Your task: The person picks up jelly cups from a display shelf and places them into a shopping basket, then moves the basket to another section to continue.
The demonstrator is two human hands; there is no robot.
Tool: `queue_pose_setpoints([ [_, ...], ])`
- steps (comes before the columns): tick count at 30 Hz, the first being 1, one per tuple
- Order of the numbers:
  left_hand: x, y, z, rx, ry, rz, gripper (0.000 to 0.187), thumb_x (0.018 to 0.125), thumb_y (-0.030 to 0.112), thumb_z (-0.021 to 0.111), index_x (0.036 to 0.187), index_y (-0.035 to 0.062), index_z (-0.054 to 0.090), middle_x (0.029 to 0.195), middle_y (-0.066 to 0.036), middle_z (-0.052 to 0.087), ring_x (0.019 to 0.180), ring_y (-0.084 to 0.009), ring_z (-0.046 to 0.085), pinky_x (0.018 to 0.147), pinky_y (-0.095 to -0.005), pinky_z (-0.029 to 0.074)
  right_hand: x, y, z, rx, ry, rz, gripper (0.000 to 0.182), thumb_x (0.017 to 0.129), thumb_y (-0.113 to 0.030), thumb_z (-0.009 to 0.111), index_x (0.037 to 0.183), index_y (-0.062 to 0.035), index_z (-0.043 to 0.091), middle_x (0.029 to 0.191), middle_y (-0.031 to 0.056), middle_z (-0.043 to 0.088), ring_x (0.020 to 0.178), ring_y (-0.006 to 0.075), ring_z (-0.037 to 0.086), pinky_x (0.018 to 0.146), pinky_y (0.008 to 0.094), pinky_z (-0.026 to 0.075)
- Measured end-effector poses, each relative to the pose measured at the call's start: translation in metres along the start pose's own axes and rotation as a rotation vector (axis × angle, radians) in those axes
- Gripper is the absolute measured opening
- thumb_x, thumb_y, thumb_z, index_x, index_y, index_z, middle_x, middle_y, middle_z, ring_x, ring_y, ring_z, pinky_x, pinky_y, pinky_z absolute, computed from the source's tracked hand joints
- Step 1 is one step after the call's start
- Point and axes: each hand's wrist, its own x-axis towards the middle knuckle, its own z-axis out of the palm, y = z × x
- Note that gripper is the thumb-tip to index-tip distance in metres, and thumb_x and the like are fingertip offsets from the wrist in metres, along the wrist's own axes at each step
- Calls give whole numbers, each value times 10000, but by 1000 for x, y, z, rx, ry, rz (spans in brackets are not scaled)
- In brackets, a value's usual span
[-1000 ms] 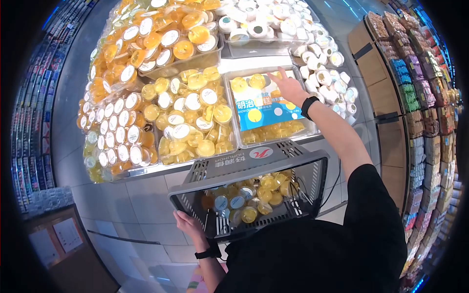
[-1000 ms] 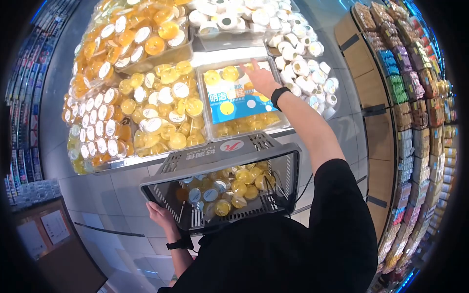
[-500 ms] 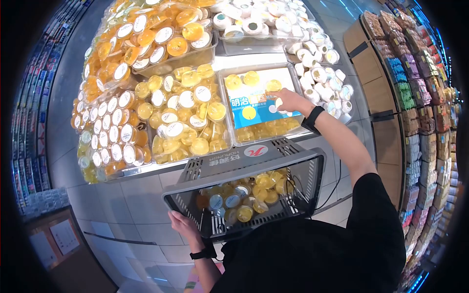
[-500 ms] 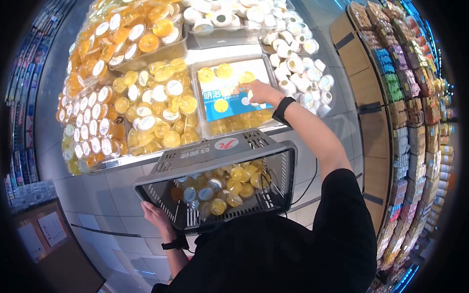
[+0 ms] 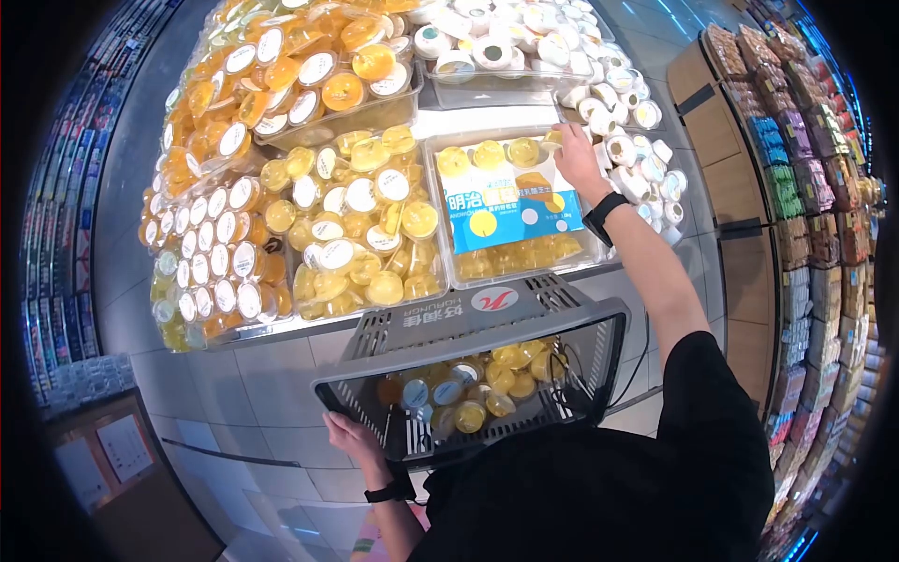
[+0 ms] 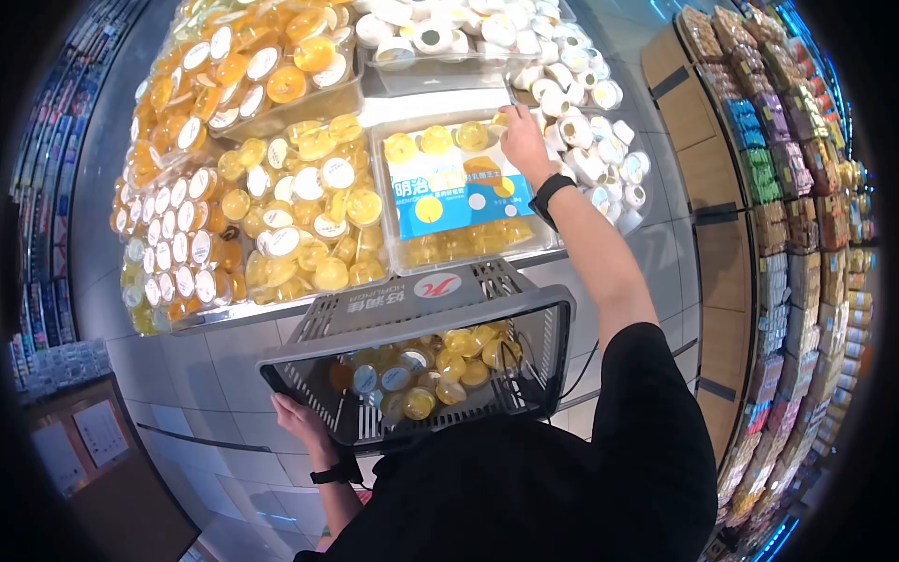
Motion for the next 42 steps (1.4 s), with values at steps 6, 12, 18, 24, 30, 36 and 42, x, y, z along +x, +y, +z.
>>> queue_pose_setpoints([
  [6, 1, 0, 1, 33, 11, 16, 393, 1009, 276, 342, 850, -54, 487, 565, -215, 439, 501, -374, 399, 493, -473, 291, -21, 1, 11, -72, 143, -245, 391, 754, 16, 593, 1143, -23, 570, 1195, 189, 545, 1105, 361, 532, 937, 422, 459],
  [12, -1, 4, 3, -9, 40, 16, 390, 1012, 280, 342, 850, -45, 485, 585, -208, 459, 514, -377, 403, 502, -469, 310, -16, 24, 23, -161, 48, -233, 389, 769, 37, 572, 1151, -28, 599, 1230, 192, 557, 1121, 368, 541, 953, 417, 458],
  [18, 1, 11, -3, 11, -20, -30, 390, 1015, 283, 338, 847, -40, 477, 598, -214, 461, 532, -373, 411, 514, -467, 318, -12, 4, 1, -26, 96, -200, 363, 794, 35, 530, 1151, 8, 590, 1186, 223, 582, 1090, 372, 559, 941, 430, 463],
  [24, -3, 9, -2, -63, -60, -49, 392, 1018, 287, 337, 832, -33, 466, 629, -217, 480, 560, -350, 432, 532, -448, 345, -83, -102, -152, 265, 322, -156, 135, 834, -67, 666, 934, 21, 645, 789, 93, 672, 694, 153, 629, 641, 253, 497],
  [30, 2, -1, 1, 14, -21, 6, 373, 1007, 279, 336, 825, -14, 479, 659, -245, 550, 622, -481, 515, 550, -512, 374, -245, -182, -137, 579, -50, -77, 124, 812, -90, 682, 849, 10, 620, 741, 84, 660, 668, 155, 629, 632, 254, 498],
  [36, 2, -6, -5, 0, -66, -25, 400, 1018, 309, 329, 861, -13, 505, 684, -225, 574, 635, -436, 547, 571, -492, 390, -307, -152, 16, 213, -522, 121, 509, 768, -308, 737, 1124, 9, 557, 1122, 235, 597, 1025, 381, 601, 844, 436, 508],
  [42, 3, -1, -8, -32, -46, 58, 345, 1005, 256, 366, 796, -2, 462, 607, -237, 508, 576, -456, 507, 524, -510, 346, -299, -160, 93, -143, -643, 223, 1055, 697, -580, 722, 1480, -85, 220, 1381, 369, 329, 1196, 451, 492, 947, 436, 477],
])
